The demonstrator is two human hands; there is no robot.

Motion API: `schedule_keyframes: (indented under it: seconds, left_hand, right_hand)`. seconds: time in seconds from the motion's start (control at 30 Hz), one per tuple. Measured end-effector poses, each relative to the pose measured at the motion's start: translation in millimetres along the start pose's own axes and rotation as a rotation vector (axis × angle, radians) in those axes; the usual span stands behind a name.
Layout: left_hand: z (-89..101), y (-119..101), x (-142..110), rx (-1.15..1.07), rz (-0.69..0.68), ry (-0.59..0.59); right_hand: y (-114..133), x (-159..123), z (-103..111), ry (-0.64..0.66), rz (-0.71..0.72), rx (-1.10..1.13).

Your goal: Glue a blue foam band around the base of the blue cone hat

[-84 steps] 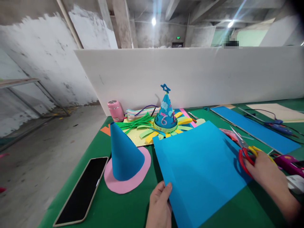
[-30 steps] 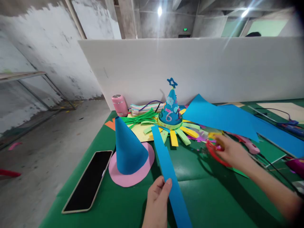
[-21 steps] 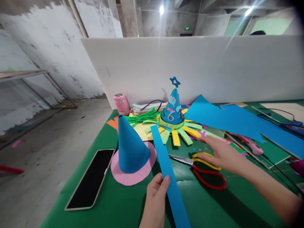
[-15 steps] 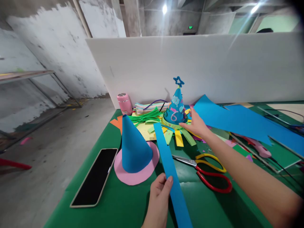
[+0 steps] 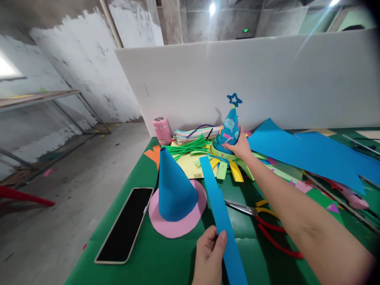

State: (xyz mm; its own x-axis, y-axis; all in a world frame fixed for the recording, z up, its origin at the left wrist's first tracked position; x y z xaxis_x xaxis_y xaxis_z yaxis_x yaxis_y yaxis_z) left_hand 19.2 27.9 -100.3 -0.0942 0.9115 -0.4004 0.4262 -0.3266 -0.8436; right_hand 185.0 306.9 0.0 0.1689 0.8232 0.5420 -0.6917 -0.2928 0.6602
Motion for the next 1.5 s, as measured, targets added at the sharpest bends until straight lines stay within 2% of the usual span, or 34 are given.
schedule_keyframes:
  seconds: [0.27, 0.47, 0.77, 0.93, 1.03, 1.1, 1.23, 1.33, 1.5]
  left_hand:
    - [0.8, 1, 0, 0.016, 0.008, -0.005]
    - [-0.8, 0, 0, 0.003, 0.0, 0.012]
    - [-2.9, -8, -3, -0.032, -0.004, 0.052]
    - [-6.0, -13, -8, -0.024, -0.002, 0.058]
    - [-7.1, -15, -8, 0.002, 0.005, 0.068]
    - [-9.8, -16, -9, 0.009, 0.006, 0.095]
    - [-17.8, -23, -12, 0.018, 0.002, 0.148]
    - [-24.5, -29, -14, 0.051, 0.007, 0.171]
    - [-34.8, -39, -13, 0.142, -0.029, 0.195]
  right_hand:
    - [-3, 17, -7, -0.021, 0.057, 0.009]
    - [-13, 10, -5, -0.027, 0.012, -0.023]
    - [-3, -8, 14, 0.015, 0.001, -0.009]
    - [10, -20, 34, 0.019, -0.022, 0.049]
    - [22, -45, 52, 0.019, -0.057, 0.127]
    - [33, -72, 62, 0.084, -0.095, 0.202]
    - [59, -143, 73, 0.359, -0.195, 0.39]
    - [78, -183, 81, 0.509, -0.277, 0.491]
    - [92, -209, 80, 0.582, -0.355, 0.631]
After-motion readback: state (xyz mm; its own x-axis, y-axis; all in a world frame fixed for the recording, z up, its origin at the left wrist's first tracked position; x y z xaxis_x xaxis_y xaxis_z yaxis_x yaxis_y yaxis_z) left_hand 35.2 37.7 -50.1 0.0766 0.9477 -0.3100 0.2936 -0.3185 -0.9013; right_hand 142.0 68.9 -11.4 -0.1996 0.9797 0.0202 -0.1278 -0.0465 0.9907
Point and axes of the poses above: each hand's wrist, its own x-axis towards the middle knuckle, its own z-axis out of the back of the hand, y = z × x, the point moved 8 cm from there along x, towards the middle knuckle, and after that the axes turned 4 degrees about -y, right-handed, at the moved point
